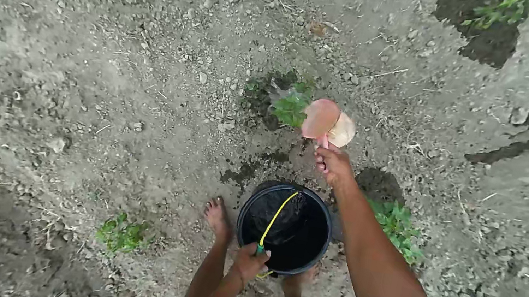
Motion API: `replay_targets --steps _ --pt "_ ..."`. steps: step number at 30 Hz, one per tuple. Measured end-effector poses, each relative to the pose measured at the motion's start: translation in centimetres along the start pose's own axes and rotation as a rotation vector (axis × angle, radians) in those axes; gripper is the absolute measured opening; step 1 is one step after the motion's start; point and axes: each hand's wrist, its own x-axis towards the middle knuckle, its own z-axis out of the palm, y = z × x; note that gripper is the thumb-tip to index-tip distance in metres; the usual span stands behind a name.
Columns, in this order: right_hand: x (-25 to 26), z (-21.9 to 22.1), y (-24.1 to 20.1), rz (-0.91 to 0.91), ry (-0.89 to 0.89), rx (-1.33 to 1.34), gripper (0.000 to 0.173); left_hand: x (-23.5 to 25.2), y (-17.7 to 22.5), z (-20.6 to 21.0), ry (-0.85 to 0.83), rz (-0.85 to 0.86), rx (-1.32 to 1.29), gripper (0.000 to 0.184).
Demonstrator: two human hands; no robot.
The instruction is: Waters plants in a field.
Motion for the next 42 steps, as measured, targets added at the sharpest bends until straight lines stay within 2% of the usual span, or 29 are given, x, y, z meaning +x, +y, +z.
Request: replay_targets --steps 4,8,11,13,15,17,19,21,23,26,28,30,32,35,38,42 --pt "-0.1 0.3 0.3 -0.033 0.049 -0.099 0.02 0.1 0.0 -0.1 -0.015 0.032 -0.032 0.029" --pt "-0.3 -0.9 1.2 -0.073 0.102 -0.343 0.033 0.0 0.2 -0.1 -0.049 0.047 -0.034 0.03" --pt "-0.8 -2.2 2.2 -0.162 0.136 -0.551 0.029 -0.5 1.1 -0.3 -0.055 0.024 0.033 0.031" --pt "-1.9 -3.0 2.8 -0.207 0.162 -0.557 0.029 -0.4 1.1 -0.6 -0.046 0.022 0.072 0.031" --pt "-3.7 -4.0 4.4 -0.216 0.174 -0.408 0.034 0.7 -0.2 -1.0 0.01 0.041 0.066 0.031" --pt "-7.2 -5.1 7.7 -0.173 0.135 0.029 0.033 2.1 -1.1 -1.8 0.12 0.037 0.099 0.032" --pt "-11.8 -7.0 12.5 -0.125 0.018 0.488 0.03 3.2 -0.5 -2.7 0.23 -0.002 0.15 0.034" --pt "-16.2 -9.5 18.7 -0.052 -0.081 0.619 0.029 4.5 -0.3 -3.5 0.312 -0.036 0.189 0.034" --pt "-19.6 -11.3 24.1 0.014 -0.092 0.451 0.027 4.8 0.6 -3.5 0.339 -0.079 0.14 0.034" --pt "-20.2 -12.5 28.2 0.069 -0.155 -0.33 0.03 4.2 1.5 -1.8 0.368 -0.106 -0.001 0.028" --pt "-18.1 -11.2 28.9 0.181 -0.26 -0.722 0.046 3.2 1.4 -0.3 0.325 -0.072 -0.042 0.023" --pt "-15.0 -9.5 29.5 0.266 -0.285 -0.934 0.064 1.9 1.2 1.7 0.262 -0.022 -0.025 0.026" --pt "-12.0 -8.3 29.9 0.291 -0.251 -0.968 0.072 1.0 1.1 3.8 0.211 0.024 0.012 0.024" --pt "-9.0 -7.2 30.9 0.307 -0.33 -0.803 0.069 0.1 1.3 6.8 0.151 0.068 0.085 0.02" --pt "-7.2 -6.0 33.3 0.294 -0.43 -0.422 0.05 -0.5 2.1 9.4 0.156 0.079 0.166 0.02" --pt "-7.3 -6.9 35.7 0.374 -0.49 0.228 0.032 -0.5 2.9 9.6 0.143 0.084 0.196 0.022"
